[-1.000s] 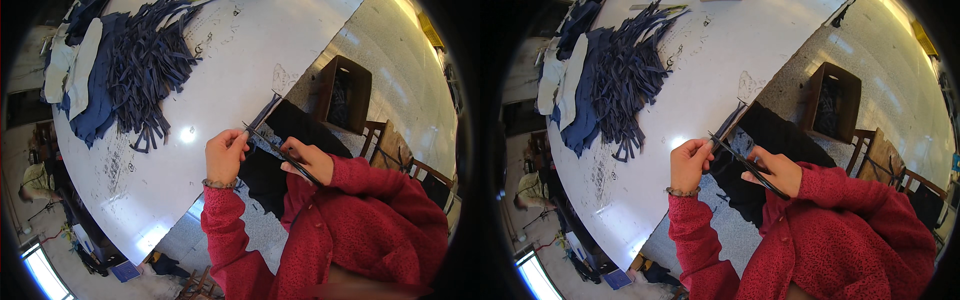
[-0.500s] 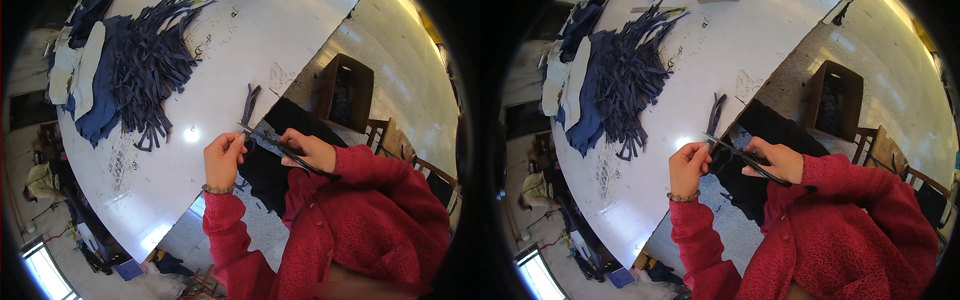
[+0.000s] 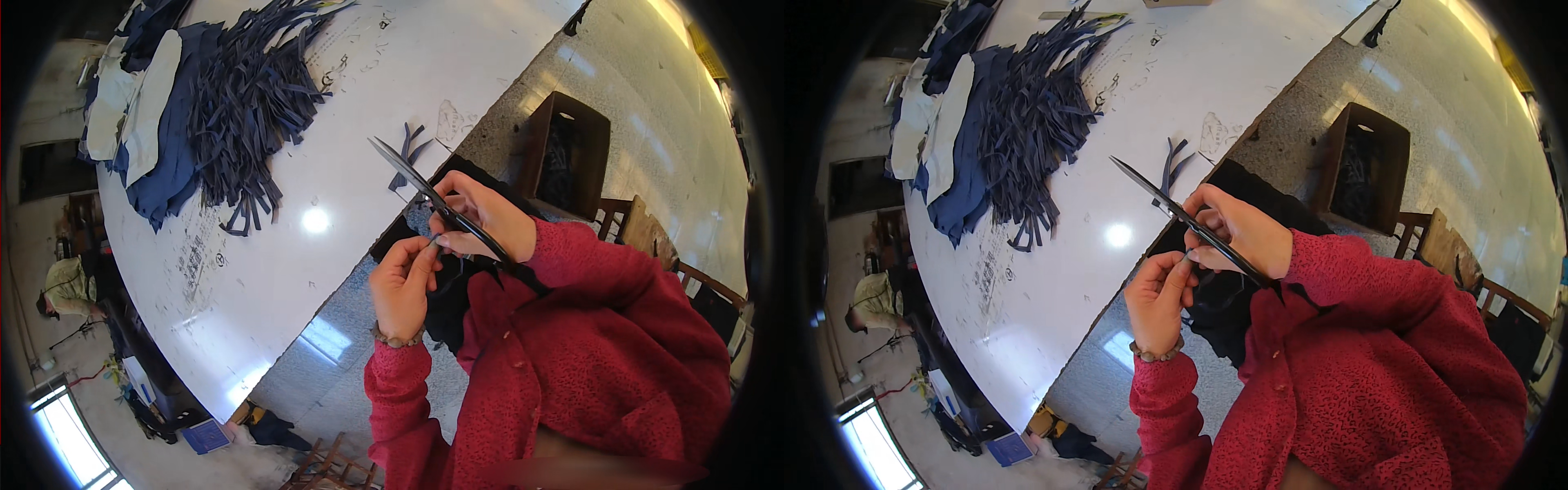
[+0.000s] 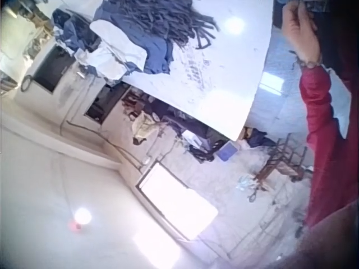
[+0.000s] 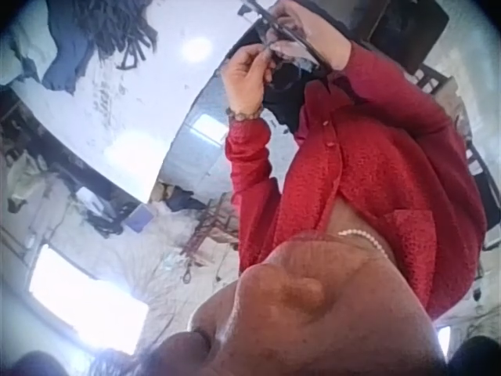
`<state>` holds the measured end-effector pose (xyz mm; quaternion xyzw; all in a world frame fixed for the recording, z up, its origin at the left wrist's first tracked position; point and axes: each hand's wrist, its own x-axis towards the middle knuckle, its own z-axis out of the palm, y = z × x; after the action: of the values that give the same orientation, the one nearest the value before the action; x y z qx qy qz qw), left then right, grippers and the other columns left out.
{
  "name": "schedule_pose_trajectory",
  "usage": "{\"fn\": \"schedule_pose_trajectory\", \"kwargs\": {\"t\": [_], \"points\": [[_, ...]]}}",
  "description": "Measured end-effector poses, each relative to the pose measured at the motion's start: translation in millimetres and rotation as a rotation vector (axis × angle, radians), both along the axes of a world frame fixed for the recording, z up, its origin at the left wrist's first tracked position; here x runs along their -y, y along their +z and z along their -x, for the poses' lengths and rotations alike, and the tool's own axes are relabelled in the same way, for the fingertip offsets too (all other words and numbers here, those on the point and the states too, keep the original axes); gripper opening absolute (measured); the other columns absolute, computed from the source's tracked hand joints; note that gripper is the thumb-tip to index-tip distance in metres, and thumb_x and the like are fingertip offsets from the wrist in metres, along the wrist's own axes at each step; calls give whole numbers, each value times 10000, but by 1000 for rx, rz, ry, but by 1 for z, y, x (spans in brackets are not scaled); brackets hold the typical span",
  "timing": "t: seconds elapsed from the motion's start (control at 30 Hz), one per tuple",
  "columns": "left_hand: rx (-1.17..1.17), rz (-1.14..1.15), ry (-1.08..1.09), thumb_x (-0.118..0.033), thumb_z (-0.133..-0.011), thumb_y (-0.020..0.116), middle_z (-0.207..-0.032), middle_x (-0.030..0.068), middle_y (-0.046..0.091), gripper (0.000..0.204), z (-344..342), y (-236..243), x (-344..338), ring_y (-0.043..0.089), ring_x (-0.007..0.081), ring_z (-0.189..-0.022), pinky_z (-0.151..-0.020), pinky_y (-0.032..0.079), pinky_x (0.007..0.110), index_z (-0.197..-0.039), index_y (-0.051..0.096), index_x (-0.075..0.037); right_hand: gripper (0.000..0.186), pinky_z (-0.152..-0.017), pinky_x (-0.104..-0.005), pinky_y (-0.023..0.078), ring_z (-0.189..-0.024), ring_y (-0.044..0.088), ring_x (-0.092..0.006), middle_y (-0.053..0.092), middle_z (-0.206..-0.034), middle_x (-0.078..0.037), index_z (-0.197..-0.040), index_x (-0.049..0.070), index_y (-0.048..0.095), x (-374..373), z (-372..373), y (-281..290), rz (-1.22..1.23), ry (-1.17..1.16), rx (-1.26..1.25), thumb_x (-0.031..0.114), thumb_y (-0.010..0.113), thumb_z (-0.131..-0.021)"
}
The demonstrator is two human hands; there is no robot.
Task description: Cutting blue denim fabric into strips and organizing them using scissors.
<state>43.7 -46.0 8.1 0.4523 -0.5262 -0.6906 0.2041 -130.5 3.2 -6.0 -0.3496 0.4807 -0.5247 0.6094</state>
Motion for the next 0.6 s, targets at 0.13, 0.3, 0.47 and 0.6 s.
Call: {"fn": "schedule_pose_trajectory", "kwargs": {"t": [0.13, 0.3, 0.47, 0.6], "points": [[-2, -33, -53, -116, -938, 586, -761, 25, 614, 141, -4, -4, 0, 451, 26, -550, -491, 340, 172, -1017, 618, -3, 369, -602, -234, 491, -680, 570, -102, 569, -860, -58, -1096, 45, 401, -1, 5, 4, -23, 5, 2, 26, 632, -809], [-87, -103, -121, -124, -975, 509, -750, 0, 571, 235, -18, -14, 2, 424, 19, -561, -503, 324, 165, -1174, 550, -7, 359, -642, -247, 506, -701, 580, -110, 568, -853, -62, -1087, 44, 398, 5, 15, 6, -3, -94, 29, 17, 616, -803], [-92, 119, 21, -79, -954, 526, -740, -6, 553, 203, -11, -16, 0, 457, 29, -616, -544, 340, 166, -1145, 544, -13, 364, -680, -279, 516, -718, 575, -129, 561, -856, -73, -1110, 43, 395, 11, 20, 4, 15, -191, 3, -9, 596, -811], [-51, 303, 37, 5, -890, 598, -761, 11, 572, 210, -12, -20, 3, 533, 65, -715, -644, 414, 185, -1087, 527, -12, 358, -677, -279, 515, -724, 578, -130, 561, -862, -76, -1104, 42, 396, 15, 19, 3, 29, -231, -25, -11, 598, -812]]}}
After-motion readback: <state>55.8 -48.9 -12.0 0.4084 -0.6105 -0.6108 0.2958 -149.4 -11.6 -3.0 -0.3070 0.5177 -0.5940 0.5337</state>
